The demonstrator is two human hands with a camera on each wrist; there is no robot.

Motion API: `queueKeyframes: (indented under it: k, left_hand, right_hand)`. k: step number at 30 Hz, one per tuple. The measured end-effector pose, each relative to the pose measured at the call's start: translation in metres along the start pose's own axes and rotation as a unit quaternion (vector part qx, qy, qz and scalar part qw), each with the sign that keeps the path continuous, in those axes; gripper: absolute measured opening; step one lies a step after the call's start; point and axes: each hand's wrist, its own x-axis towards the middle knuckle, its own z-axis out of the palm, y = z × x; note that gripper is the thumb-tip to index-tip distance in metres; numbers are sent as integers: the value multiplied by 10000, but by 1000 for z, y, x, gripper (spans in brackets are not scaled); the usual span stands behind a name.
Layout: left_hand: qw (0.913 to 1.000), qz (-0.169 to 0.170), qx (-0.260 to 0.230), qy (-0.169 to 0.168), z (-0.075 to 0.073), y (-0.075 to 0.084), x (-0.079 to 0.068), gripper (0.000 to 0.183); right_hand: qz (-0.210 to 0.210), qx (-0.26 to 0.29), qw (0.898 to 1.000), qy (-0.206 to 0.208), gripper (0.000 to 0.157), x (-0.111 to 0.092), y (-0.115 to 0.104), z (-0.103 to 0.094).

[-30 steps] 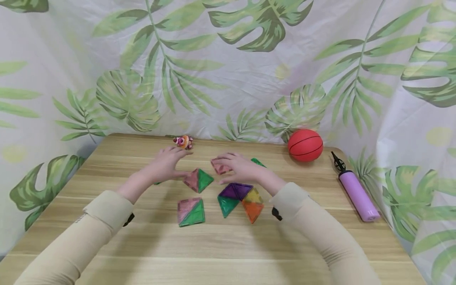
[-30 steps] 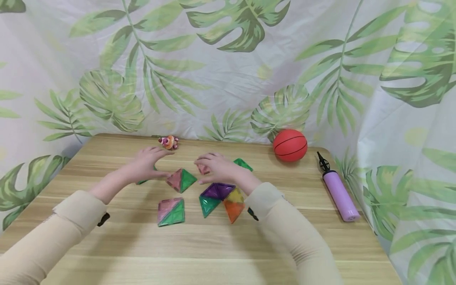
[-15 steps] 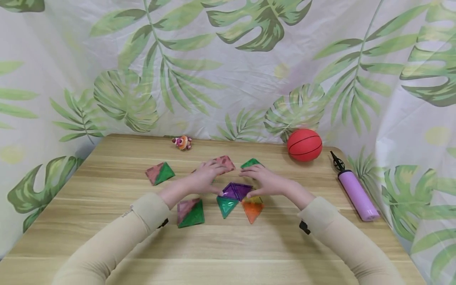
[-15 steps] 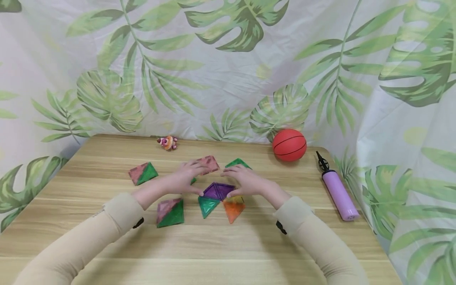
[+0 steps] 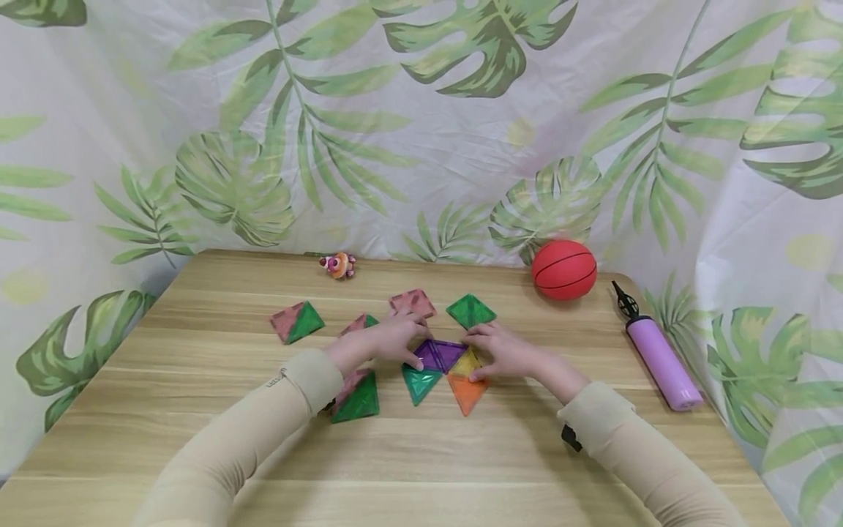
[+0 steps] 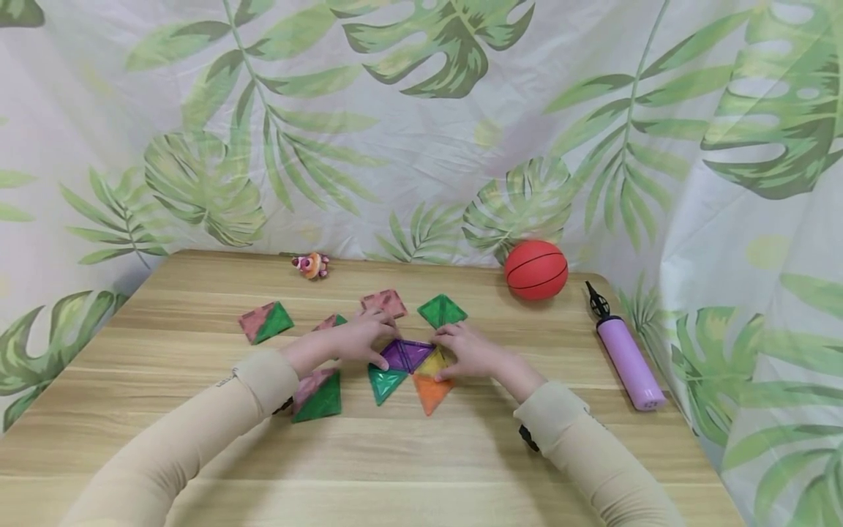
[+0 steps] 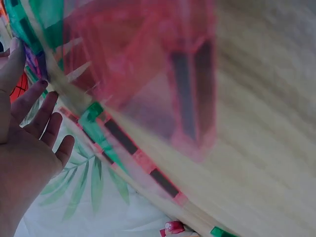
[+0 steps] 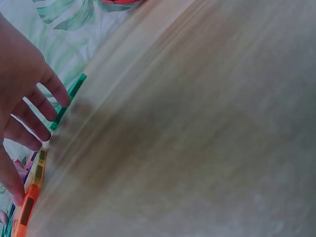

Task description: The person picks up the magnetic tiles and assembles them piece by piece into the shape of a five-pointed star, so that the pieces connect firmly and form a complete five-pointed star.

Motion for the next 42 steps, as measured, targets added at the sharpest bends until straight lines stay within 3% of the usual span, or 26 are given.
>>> queueKeyframes:
  k: [6,10,17,25,29,33,42]
  left_hand:
    - [9998,41,-194,48,3,-1,4,56]
    - [9993,-102,-371,3,4,0,5,56]
    - [9919,-356,-1217,-8,5,1,4,53]
    - [9804,-376,-1934,79,3,3,-1,32]
    - [9678,-414,-2481,63,4,3,-2,29]
    - [9623,-329,-2699,104,4,2,-3,29]
    - [9528,-370,-3007,170,0,4,-6,30]
  right_hand:
    - [94,266,9996,51,64,2,3,3]
    - [167,391,9990,111,64,4,4,4]
    - [272,1080,9934,290,64,7,4,6]
    - [395,2102,9769,9,42,6,6,1]
    - [481,2810,9584,-135,35,5,6,3]
    - [534,3341,9408,-193,36,4,5,5]
    - [281,3524,9352,-188,44,2,3,2]
